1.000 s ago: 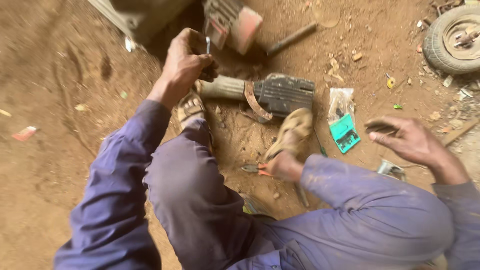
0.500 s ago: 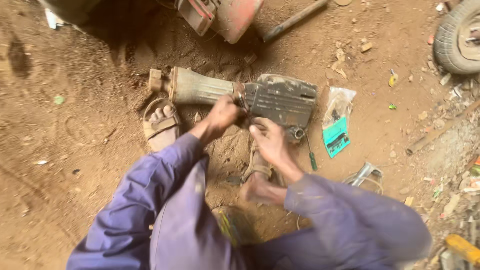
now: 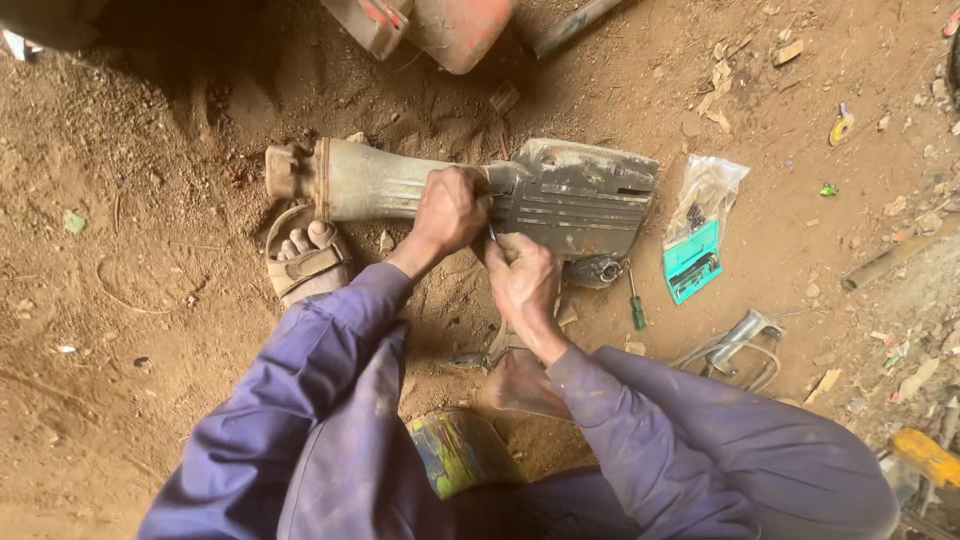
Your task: The person is repairing a motor by tightening bolts and securing a metal bracket. They use a wrench and a screwdriver to adjust and fasten components on the motor casing.
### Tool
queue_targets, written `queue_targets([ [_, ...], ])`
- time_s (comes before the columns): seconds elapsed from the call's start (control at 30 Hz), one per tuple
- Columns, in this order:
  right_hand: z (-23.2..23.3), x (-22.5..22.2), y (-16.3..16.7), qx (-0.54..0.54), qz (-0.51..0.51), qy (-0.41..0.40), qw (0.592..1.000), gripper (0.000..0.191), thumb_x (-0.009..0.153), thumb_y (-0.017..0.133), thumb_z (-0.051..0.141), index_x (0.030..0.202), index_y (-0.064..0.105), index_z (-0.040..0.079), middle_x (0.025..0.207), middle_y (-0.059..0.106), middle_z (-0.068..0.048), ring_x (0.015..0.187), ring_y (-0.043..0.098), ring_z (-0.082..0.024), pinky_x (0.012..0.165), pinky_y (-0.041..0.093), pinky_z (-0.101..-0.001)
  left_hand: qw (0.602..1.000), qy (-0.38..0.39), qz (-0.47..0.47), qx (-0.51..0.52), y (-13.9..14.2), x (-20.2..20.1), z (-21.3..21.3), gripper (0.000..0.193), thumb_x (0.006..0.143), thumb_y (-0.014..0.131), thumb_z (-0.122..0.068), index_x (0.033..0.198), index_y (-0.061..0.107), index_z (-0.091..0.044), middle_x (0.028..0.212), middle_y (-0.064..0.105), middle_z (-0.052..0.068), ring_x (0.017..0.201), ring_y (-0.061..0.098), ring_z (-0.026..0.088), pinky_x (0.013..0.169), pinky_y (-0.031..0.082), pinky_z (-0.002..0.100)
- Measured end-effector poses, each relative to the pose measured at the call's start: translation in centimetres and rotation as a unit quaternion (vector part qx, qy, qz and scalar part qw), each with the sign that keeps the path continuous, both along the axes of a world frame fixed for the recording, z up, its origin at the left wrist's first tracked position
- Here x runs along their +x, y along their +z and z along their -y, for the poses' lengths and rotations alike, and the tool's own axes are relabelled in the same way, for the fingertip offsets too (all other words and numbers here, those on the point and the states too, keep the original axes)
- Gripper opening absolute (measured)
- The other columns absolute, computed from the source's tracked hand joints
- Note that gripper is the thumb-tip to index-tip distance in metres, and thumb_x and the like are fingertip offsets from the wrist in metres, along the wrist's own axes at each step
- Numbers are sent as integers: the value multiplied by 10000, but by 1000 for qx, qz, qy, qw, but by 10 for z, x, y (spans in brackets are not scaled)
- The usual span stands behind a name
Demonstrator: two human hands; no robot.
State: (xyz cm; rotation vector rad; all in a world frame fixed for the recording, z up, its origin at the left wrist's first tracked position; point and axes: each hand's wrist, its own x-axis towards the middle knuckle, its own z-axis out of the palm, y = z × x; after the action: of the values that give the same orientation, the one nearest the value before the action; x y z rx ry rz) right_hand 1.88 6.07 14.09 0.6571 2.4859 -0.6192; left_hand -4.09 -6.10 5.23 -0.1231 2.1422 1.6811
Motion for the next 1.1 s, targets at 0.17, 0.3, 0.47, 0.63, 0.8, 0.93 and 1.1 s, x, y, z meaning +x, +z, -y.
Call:
queue_targets([
  [0.17, -4, -8, -7, -40, -86, 22, 995, 125, 885, 736, 137, 928, 793, 35, 675, 758, -59, 520, 677, -121, 515, 541, -296, 997, -16, 53, -48, -13, -4, -14, 194, 876, 572, -26, 819, 749, 30, 718, 727, 238, 552, 705, 294, 555, 600, 412],
  [0.3, -4, -9, -14, -21, -74, 6, 997, 130, 864, 730, 113, 953, 779, 32, 644, 748, -58, 486, 655, -116, 468, 529, -294, 999, -12, 2, -50, -18, -6, -16, 216, 909, 564, -22, 761, 697, 59, 662, 687, 243, 502, 669, 284, 454, 562, 402],
  [0.47, 0, -6, -21, -19, -92, 20, 995, 77, 880, 711, 79, 912, 766, 36, 616, 720, -34, 462, 630, -98, 403, 499, -279, 997, -26, 49, -45, -22, -9, -15, 184, 887, 545, -9, 789, 686, 57, 645, 678, 185, 447, 646, 251, 378, 558, 370],
  [0.63, 2, -4, -24, -55, -106, -15, 993, 81, 892, 693, 72, 917, 758, 30, 616, 716, -23, 471, 625, -82, 407, 480, -258, 997, -29, 18, -69, -22, -14, -17, 196, 900, 575, -24, 771, 697, 63, 648, 683, 215, 462, 647, 260, 413, 554, 386],
  [0.8, 11, -4, -24, -20, -114, -5, 993, 78, 884, 729, 89, 899, 759, 18, 599, 715, -37, 467, 618, -83, 437, 471, -262, 997, -40, 22, -60, -25, -22, -15, 171, 872, 586, 2, 773, 713, 61, 700, 698, 241, 521, 682, 302, 479, 576, 405],
  [0.93, 17, -8, -21, -19, -145, -4, 989, 75, 875, 731, 78, 896, 753, 10, 617, 721, -41, 492, 635, -93, 495, 504, -269, 996, -58, 19, -67, -29, -27, -16, 109, 810, 626, 13, 776, 717, 61, 736, 707, 255, 579, 705, 326, 544, 598, 424],
  [1.1, 26, -5, -15, -16, -71, -68, 995, 144, 876, 743, 93, 997, 747, 17, 649, 737, -63, 495, 658, -143, 474, 508, -315, 988, -116, 33, -101, -30, -35, -17, 83, 770, 649, 16, 778, 715, 66, 732, 708, 261, 632, 724, 347, 639, 608, 438],
])
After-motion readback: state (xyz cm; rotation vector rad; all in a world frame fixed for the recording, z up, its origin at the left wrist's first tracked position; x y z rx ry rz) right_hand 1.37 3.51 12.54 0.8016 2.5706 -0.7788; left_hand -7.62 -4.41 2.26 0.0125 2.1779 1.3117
